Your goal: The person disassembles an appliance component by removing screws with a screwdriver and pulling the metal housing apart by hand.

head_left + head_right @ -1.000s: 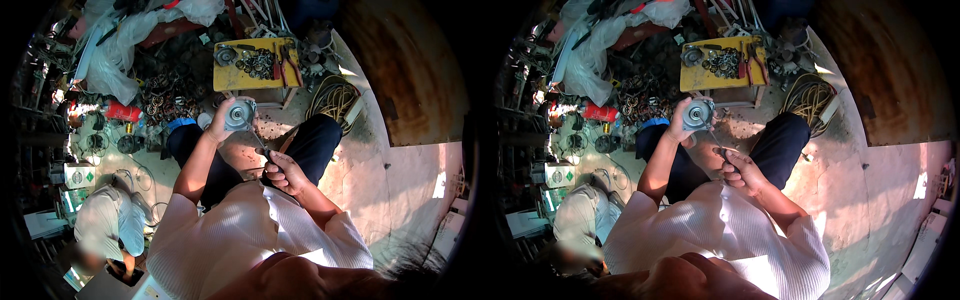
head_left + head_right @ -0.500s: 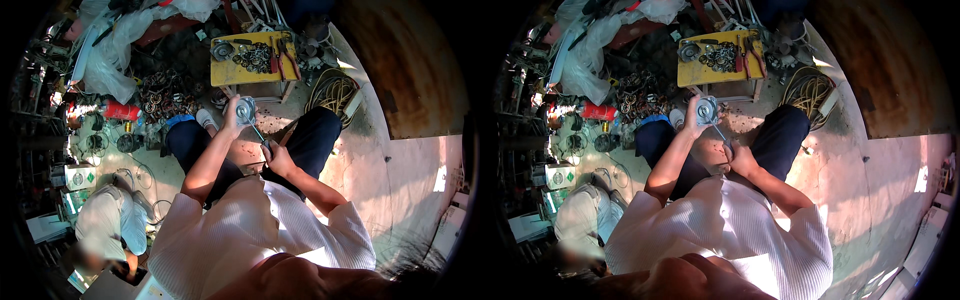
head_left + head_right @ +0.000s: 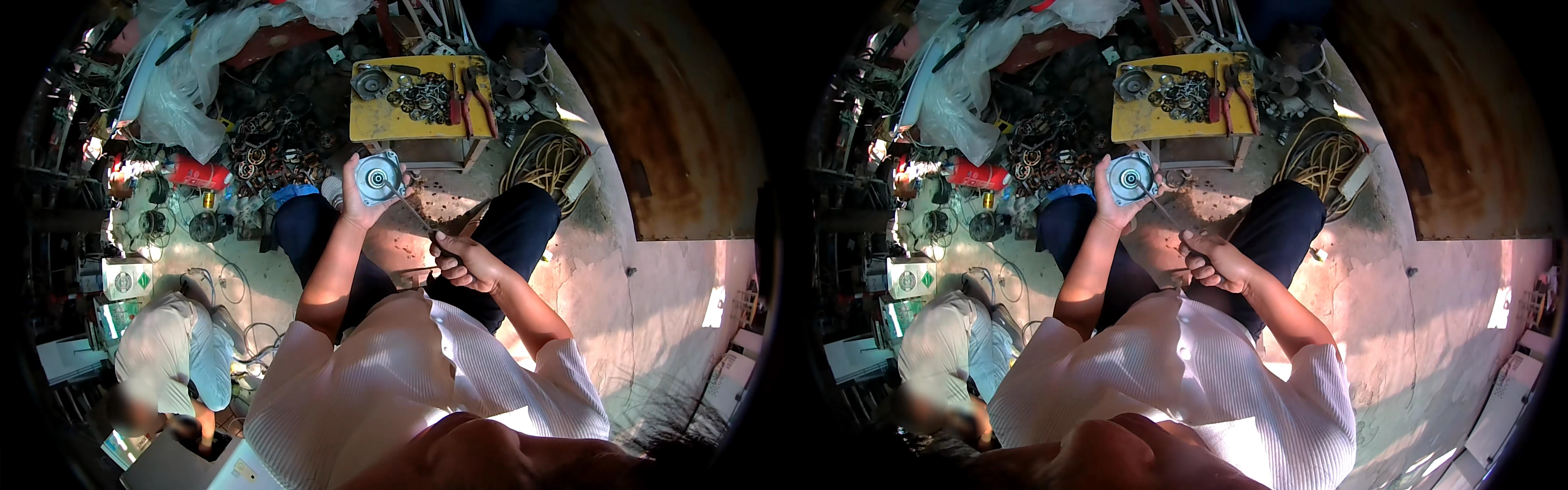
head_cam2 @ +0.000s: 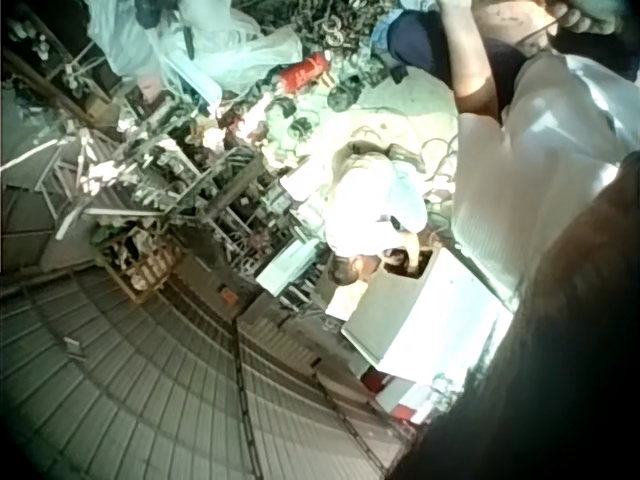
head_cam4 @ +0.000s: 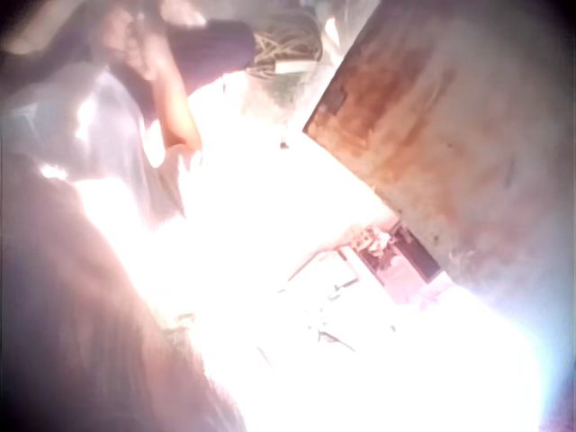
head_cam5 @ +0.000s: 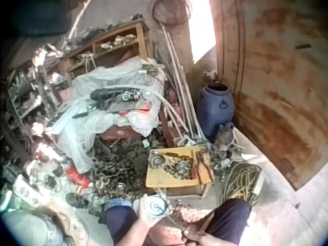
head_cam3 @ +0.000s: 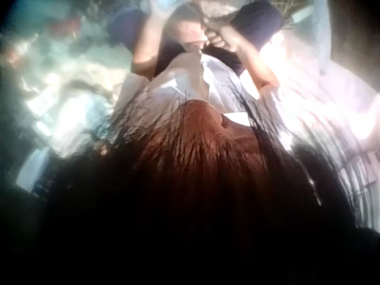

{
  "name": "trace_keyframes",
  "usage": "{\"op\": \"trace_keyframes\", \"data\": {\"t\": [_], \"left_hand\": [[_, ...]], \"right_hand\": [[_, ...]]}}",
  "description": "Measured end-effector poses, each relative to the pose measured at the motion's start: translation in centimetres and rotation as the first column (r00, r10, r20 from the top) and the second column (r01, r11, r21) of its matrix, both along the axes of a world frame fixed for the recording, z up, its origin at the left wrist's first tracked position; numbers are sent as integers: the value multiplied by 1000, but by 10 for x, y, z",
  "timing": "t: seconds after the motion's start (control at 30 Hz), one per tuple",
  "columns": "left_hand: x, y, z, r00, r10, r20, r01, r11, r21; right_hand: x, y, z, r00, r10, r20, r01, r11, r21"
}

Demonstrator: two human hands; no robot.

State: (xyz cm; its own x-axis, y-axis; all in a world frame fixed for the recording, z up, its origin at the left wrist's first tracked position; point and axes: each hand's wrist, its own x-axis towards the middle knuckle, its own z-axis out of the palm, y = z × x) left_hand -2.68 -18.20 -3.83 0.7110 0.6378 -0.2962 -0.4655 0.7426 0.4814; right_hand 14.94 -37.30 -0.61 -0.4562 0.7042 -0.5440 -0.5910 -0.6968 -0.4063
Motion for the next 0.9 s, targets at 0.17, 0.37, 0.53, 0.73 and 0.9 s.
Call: {"op": "trace_keyframes", "data": {"t": [0.17, 0.37, 0.53, 0.73, 0.9], "left_hand": [[2, -5, 10, 998, -39, 50, 35, 997, 71], [4, -9, 19, 996, -75, 43, 67, 985, 160], [2, -9, 27, 994, -109, 33, 96, 957, 274], [-12, -1, 48, 945, -287, -156, 327, 823, 464], [-7, -4, 53, 917, -293, -272, 390, 805, 448]], "right_hand": [[1, -2, 2, 972, -26, -234, 14, 999, -50], [6, -6, 3, 874, -88, -478, 22, 990, -141], [7, -9, 12, 758, -137, -637, 1, 978, -210], [2, -19, 27, 871, -124, -475, 51, 985, -163], [-2, -23, 30, 994, -91, -57, 90, 996, -18]]}}
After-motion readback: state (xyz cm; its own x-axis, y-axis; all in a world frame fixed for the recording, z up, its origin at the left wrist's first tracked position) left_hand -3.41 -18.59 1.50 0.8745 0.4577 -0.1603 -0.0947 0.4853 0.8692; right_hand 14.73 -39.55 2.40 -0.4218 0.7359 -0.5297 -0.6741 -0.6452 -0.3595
